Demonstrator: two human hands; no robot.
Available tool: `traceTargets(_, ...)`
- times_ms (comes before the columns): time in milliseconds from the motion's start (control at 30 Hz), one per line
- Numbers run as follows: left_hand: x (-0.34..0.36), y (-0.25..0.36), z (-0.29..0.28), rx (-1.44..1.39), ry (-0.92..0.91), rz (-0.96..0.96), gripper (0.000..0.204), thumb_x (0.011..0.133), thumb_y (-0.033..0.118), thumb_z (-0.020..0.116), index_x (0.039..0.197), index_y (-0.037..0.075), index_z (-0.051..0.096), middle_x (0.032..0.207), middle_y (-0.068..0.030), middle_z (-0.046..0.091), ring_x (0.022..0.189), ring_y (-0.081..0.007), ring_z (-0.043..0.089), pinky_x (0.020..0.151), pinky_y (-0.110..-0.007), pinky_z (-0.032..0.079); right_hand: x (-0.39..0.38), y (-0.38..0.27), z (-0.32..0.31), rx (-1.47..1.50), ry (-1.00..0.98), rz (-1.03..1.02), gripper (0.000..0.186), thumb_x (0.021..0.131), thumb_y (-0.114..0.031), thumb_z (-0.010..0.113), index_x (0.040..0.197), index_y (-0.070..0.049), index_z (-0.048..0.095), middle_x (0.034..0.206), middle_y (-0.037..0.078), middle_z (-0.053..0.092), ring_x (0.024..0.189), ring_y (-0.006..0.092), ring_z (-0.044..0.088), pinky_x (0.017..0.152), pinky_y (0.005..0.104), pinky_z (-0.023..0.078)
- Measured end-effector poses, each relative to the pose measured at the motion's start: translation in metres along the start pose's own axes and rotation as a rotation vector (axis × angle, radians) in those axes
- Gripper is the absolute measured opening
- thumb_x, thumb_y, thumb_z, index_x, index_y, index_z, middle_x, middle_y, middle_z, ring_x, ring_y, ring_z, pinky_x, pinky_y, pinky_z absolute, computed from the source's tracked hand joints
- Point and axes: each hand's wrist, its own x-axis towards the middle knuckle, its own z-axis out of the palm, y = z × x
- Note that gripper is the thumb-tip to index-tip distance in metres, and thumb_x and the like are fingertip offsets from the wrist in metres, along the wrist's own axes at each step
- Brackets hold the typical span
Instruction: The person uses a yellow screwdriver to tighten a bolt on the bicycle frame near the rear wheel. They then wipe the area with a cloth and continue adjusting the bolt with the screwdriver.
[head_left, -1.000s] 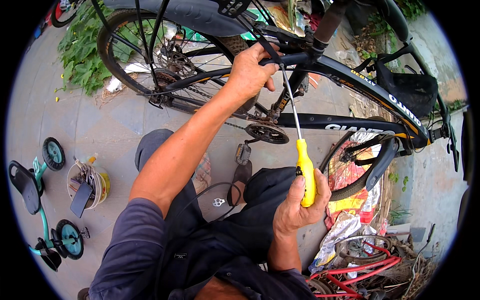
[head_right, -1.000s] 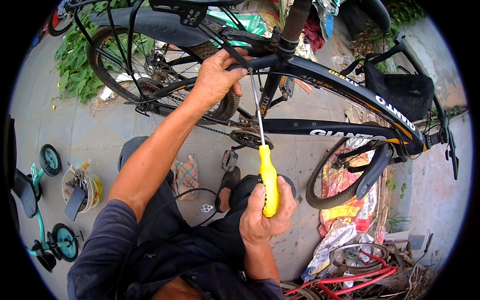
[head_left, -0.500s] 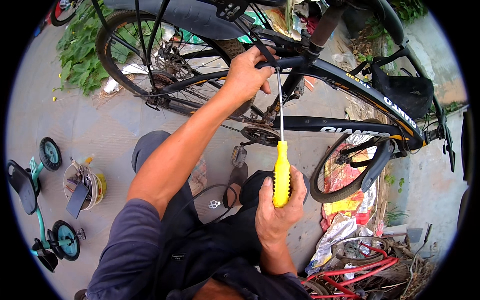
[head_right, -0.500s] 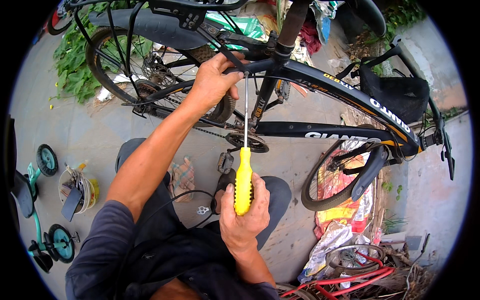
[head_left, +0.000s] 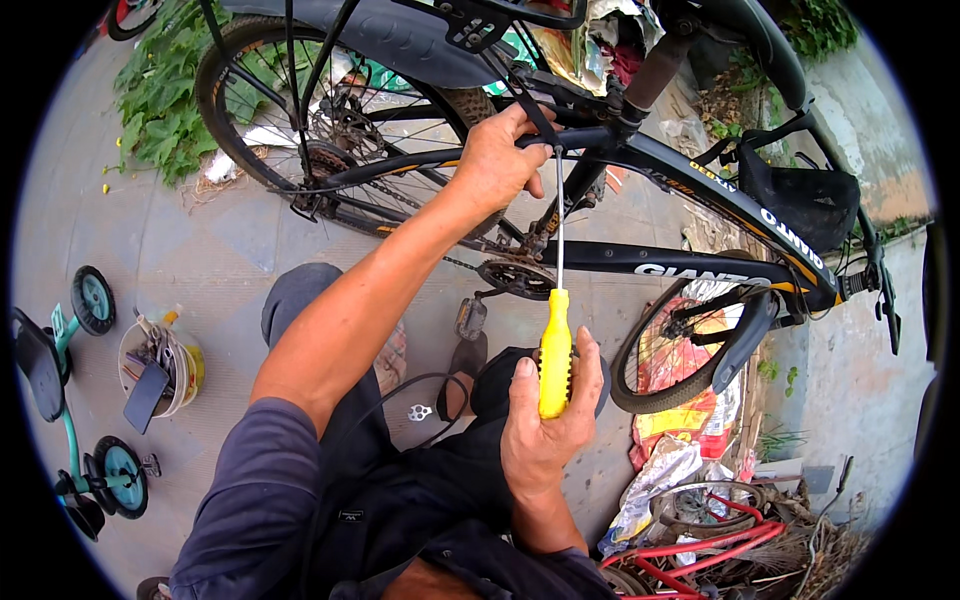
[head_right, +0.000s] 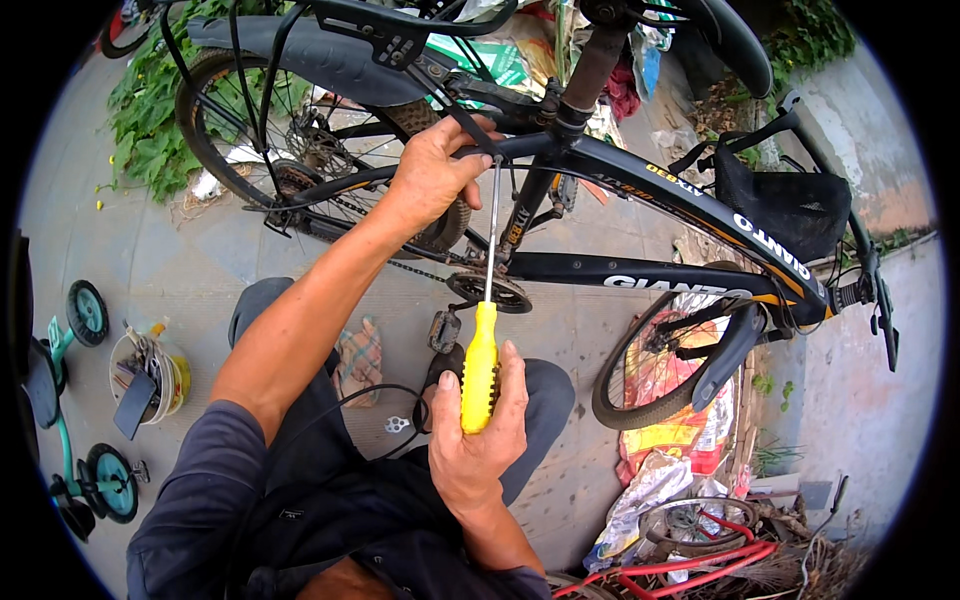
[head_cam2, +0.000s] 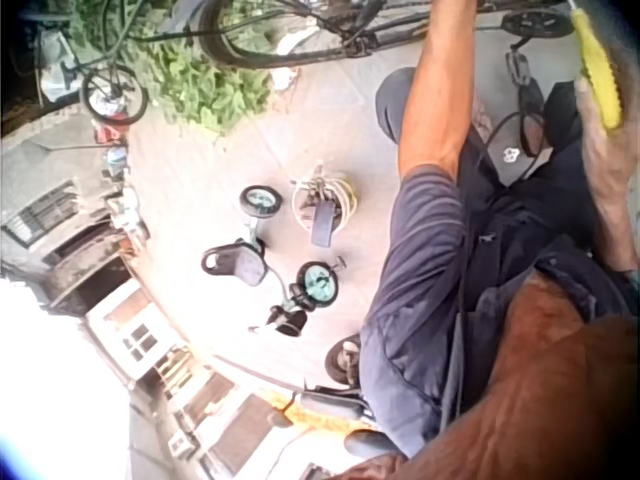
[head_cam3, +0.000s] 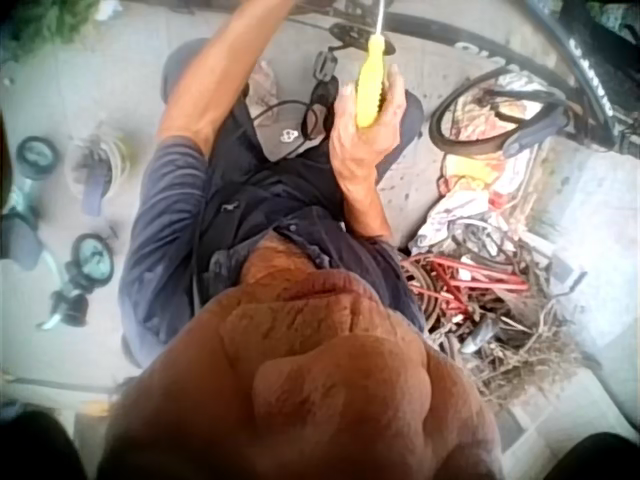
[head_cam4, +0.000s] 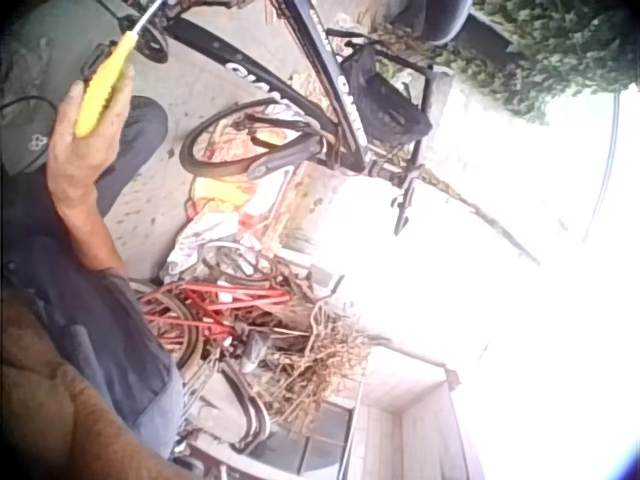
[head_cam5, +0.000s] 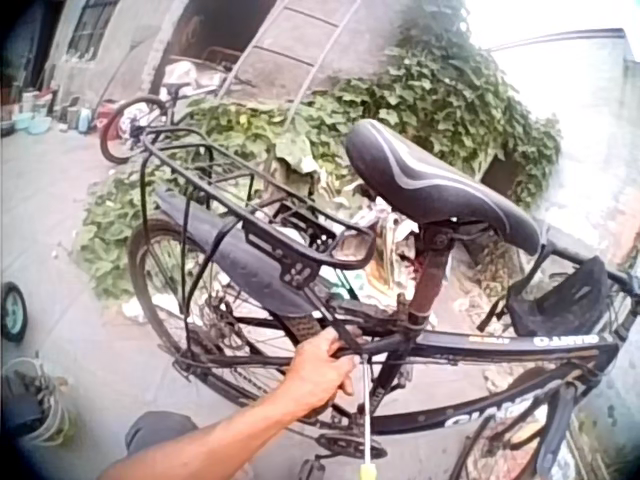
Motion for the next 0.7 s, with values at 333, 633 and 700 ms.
traceTargets(333, -0.002, 0.001, 0.000, 0.007, 0.005, -0.006, 0.036, 0.086, -0.002, 0.055, 0.122, -0.007, 0.050, 0.116, -0.0157, 0.062, 0.051, -0.0124, 0.059, 0.046, -0.023, 0.049, 0.018, -0.022, -0.011, 1.103, -0.221, 0.843, 0.045, 0.098, -0.024, 0.052, 0.135, 0.000, 0.042, 0.078, 0.008, 0.056, 0.043, 0.0057, 0.039, 0.037, 0.0194, 0.030)
traceTargets(633, -0.003, 0.002, 0.002, 0.015, 0.003, -0.009, 0.035, 0.087, -0.001, 0.054, 0.122, -0.007, 0.050, 0.117, -0.0160, 0.061, 0.050, -0.0127, 0.059, 0.047, -0.023, 0.050, 0.020, -0.022, -0.019, 1.835, -0.285, 1.072, 0.052, 0.103, -0.038, 0.037, 0.140, -0.002, 0.036, 0.079, 0.005, 0.050, 0.045, 0.0061, 0.039, 0.036, 0.0214, 0.031)
traceTargets(700, -0.003, 0.004, 0.003, 0.018, 0.007, -0.011, 0.036, 0.087, -0.001, 0.054, 0.122, -0.007, 0.050, 0.117, -0.0160, 0.061, 0.050, -0.0129, 0.059, 0.047, -0.023, 0.050, 0.019, -0.020, -0.018, 2.082, -0.298, 1.107, 0.054, 0.103, -0.040, 0.036, 0.142, -0.002, 0.033, 0.083, 0.007, 0.052, 0.044, 0.0073, 0.040, 0.036, 0.0227, 0.032)
